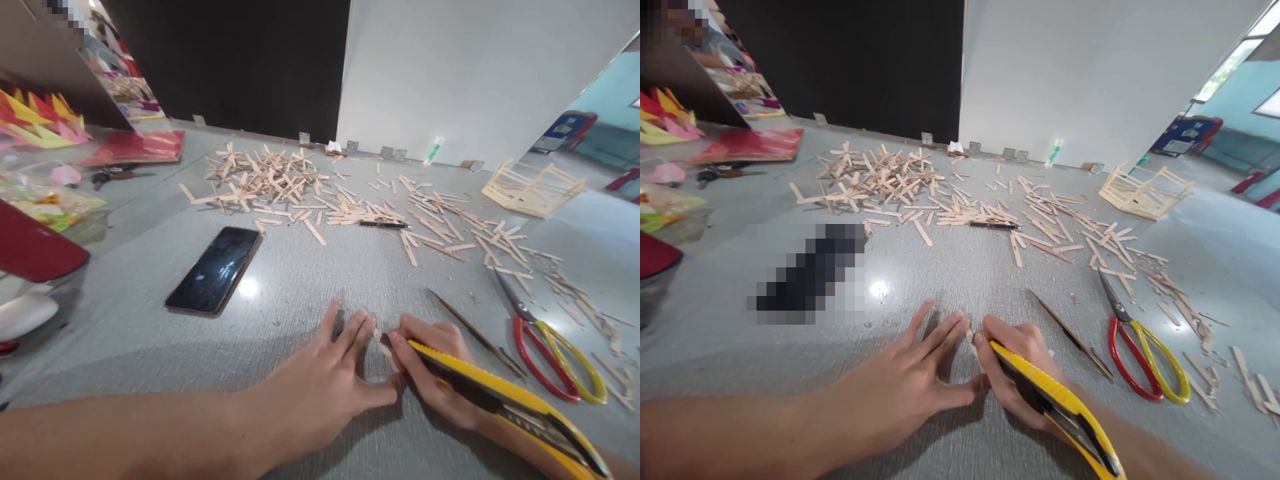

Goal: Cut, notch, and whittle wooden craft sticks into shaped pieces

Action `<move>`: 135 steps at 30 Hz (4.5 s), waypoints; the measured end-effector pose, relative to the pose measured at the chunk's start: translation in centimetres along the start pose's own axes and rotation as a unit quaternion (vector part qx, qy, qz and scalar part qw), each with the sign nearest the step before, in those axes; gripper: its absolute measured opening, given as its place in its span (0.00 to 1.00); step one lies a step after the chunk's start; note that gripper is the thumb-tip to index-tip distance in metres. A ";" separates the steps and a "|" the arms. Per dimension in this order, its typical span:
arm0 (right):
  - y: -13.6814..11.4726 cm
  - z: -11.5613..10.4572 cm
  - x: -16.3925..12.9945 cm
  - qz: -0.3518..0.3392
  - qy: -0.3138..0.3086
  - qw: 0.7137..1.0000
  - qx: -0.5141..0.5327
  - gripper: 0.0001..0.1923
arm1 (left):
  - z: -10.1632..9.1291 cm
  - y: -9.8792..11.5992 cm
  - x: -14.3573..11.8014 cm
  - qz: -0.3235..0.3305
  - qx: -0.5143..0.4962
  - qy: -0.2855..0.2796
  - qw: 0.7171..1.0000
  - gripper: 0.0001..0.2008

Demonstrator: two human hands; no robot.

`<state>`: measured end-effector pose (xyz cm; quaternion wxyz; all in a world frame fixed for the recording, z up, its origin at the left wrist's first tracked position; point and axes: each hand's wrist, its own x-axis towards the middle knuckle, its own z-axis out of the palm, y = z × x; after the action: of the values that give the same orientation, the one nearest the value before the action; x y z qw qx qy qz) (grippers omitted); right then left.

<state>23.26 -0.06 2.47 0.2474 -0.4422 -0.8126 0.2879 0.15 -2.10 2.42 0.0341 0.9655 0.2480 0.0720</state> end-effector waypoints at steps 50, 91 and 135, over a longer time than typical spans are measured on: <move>-0.5 -0.3 0.5 0.088 0.007 0.992 0.088 0.22 | 0.5 0.0 0.0 0.018 0.002 0.008 1.000 0.34; 0.2 0.0 0.5 0.007 0.045 0.998 -0.033 0.22 | 0.7 0.2 -0.2 0.002 0.020 0.022 1.000 0.31; -0.6 -0.4 1.0 0.046 0.016 0.999 0.020 0.21 | -0.2 0.1 0.1 0.005 0.034 -0.001 0.999 0.24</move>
<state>22.71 0.62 3.35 0.2560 -0.4785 -0.7813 0.3082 0.27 -2.12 2.68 0.0011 0.9674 0.2451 0.0629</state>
